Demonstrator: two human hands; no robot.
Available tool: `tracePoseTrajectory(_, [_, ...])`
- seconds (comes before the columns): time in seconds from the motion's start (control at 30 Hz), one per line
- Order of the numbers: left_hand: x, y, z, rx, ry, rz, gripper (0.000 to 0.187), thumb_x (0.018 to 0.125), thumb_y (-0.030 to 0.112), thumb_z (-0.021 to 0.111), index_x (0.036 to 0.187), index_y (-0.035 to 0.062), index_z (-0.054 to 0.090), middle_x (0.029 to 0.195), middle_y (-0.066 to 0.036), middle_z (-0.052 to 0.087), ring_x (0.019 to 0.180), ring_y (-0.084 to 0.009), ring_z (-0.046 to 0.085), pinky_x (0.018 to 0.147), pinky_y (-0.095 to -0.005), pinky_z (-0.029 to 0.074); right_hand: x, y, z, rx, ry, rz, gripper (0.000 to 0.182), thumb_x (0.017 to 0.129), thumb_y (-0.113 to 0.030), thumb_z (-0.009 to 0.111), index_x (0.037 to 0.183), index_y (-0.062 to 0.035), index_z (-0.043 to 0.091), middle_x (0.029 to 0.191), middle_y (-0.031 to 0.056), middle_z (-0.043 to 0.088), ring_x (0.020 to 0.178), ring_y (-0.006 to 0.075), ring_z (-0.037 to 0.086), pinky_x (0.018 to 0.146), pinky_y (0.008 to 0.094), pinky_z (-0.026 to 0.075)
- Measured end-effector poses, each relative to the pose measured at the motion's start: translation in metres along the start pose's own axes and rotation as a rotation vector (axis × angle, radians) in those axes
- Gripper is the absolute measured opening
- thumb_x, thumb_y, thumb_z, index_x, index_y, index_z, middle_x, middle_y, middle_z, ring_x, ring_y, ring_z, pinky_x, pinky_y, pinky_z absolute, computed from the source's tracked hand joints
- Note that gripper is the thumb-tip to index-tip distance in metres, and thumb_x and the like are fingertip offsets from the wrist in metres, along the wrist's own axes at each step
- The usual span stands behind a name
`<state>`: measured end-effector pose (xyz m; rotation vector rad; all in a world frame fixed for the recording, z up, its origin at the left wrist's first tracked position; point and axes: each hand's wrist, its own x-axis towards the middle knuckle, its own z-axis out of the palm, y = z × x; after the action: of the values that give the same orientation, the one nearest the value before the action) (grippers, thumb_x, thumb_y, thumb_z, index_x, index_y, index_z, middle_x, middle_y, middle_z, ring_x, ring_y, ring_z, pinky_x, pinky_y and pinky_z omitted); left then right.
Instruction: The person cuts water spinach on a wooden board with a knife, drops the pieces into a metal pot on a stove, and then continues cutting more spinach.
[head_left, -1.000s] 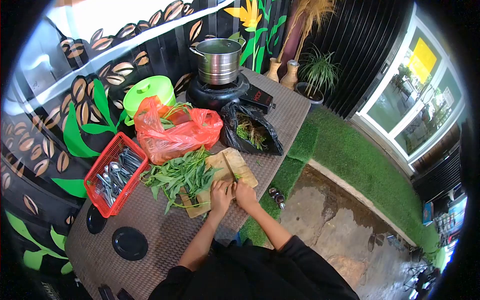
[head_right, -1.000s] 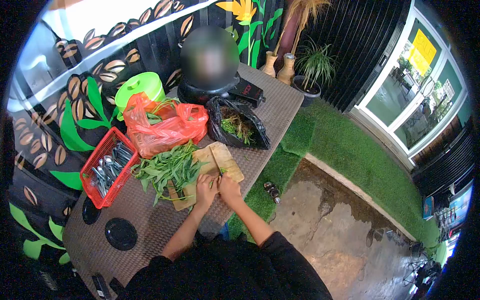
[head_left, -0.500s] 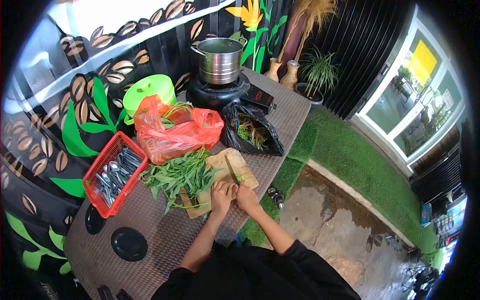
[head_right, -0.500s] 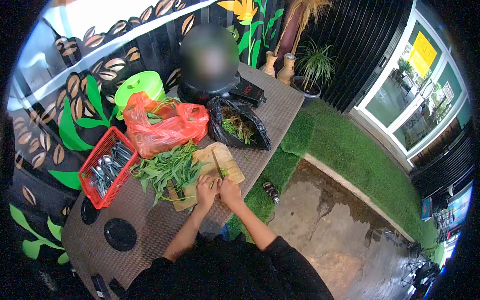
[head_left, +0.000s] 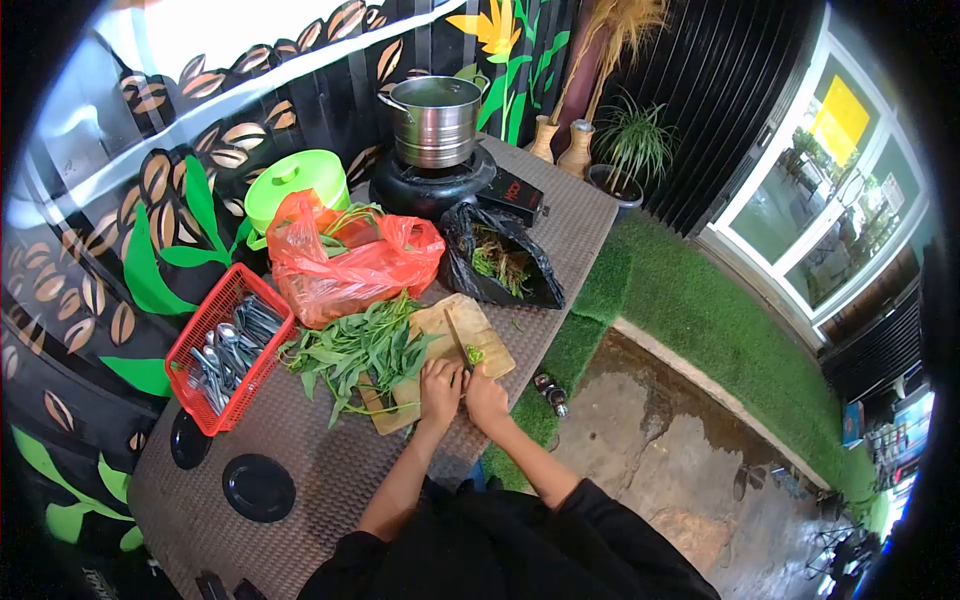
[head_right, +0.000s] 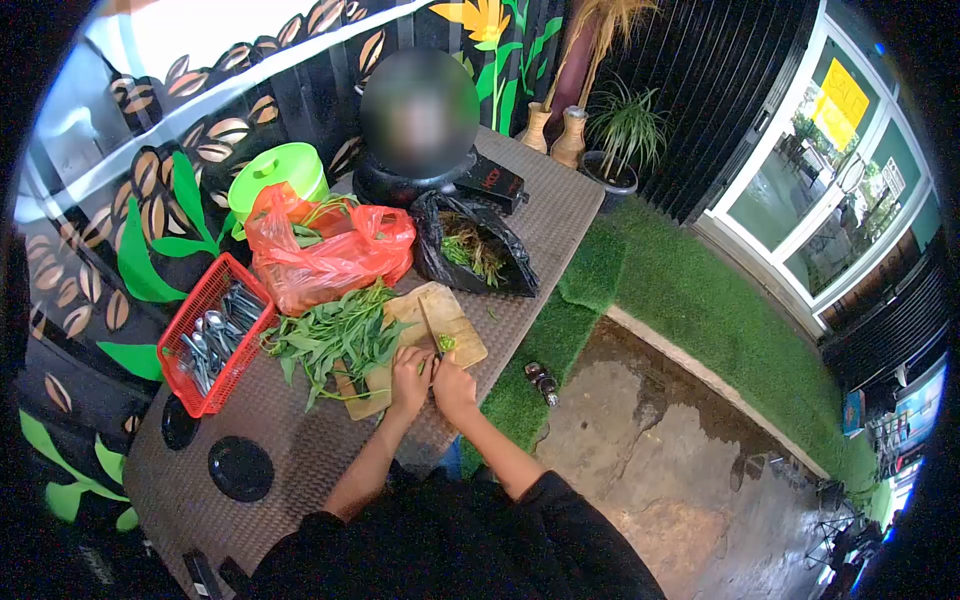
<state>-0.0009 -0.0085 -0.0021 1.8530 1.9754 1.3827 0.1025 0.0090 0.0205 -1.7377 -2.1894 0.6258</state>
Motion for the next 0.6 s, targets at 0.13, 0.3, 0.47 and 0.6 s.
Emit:
tracePoseTrajectory(0.13, [0.0,0.005,-0.006,0.047,0.0,0.049,0.013,0.082,0.009,0.06,0.088,0.0001,0.065,0.09,-0.012,0.059,0.092,-0.03,0.052,0.083,-0.0397,0.041,0.002,0.0,0.0,-0.026,0.006,-0.033,0.033,0.096,-0.03,0.039,0.1,0.0019,0.044,0.071,0.0239,0.063,0.066,0.0405,0.064,0.058,0.047,0.052])
tracePoseTrajectory(0.3, [-0.001,0.007,-0.005,0.05,0.038,0.043,0.013,0.081,0.008,0.061,0.09,-0.0005,0.065,0.089,-0.011,0.06,0.091,-0.0305,0.053,0.083,-0.0399,0.042,0.029,0.024,-0.008,-0.087,0.068,-0.056,0.035,0.095,-0.031,0.04,0.102,0.0035,0.044,0.074,0.0259,0.063,0.07,0.0432,0.063,0.063,0.0496,0.052])
tracePoseTrajectory(0.47, [0.001,0.005,-0.002,0.03,0.014,0.002,0.015,0.082,0.013,0.061,0.093,0.0035,0.065,0.094,-0.009,0.06,0.095,-0.0279,0.051,0.086,-0.0393,0.039,0.018,0.03,-0.027,0.075,-0.087,-0.032,0.037,0.095,-0.032,0.038,0.105,0.0037,0.042,0.086,0.0311,0.061,0.085,0.0462,0.06,0.072,0.0535,0.049])
tracePoseTrajectory(0.6, [0.002,0.009,-0.004,0.062,0.006,-0.017,0.018,0.082,0.014,0.062,0.097,0.0054,0.067,0.094,-0.008,0.061,0.094,-0.0269,0.052,0.086,-0.0379,0.038,0.011,0.027,-0.016,0.077,-0.076,0.015,0.037,0.095,-0.032,0.039,0.105,0.0034,0.042,0.084,0.0299,0.061,0.08,0.0463,0.061,0.07,0.0538,0.049])
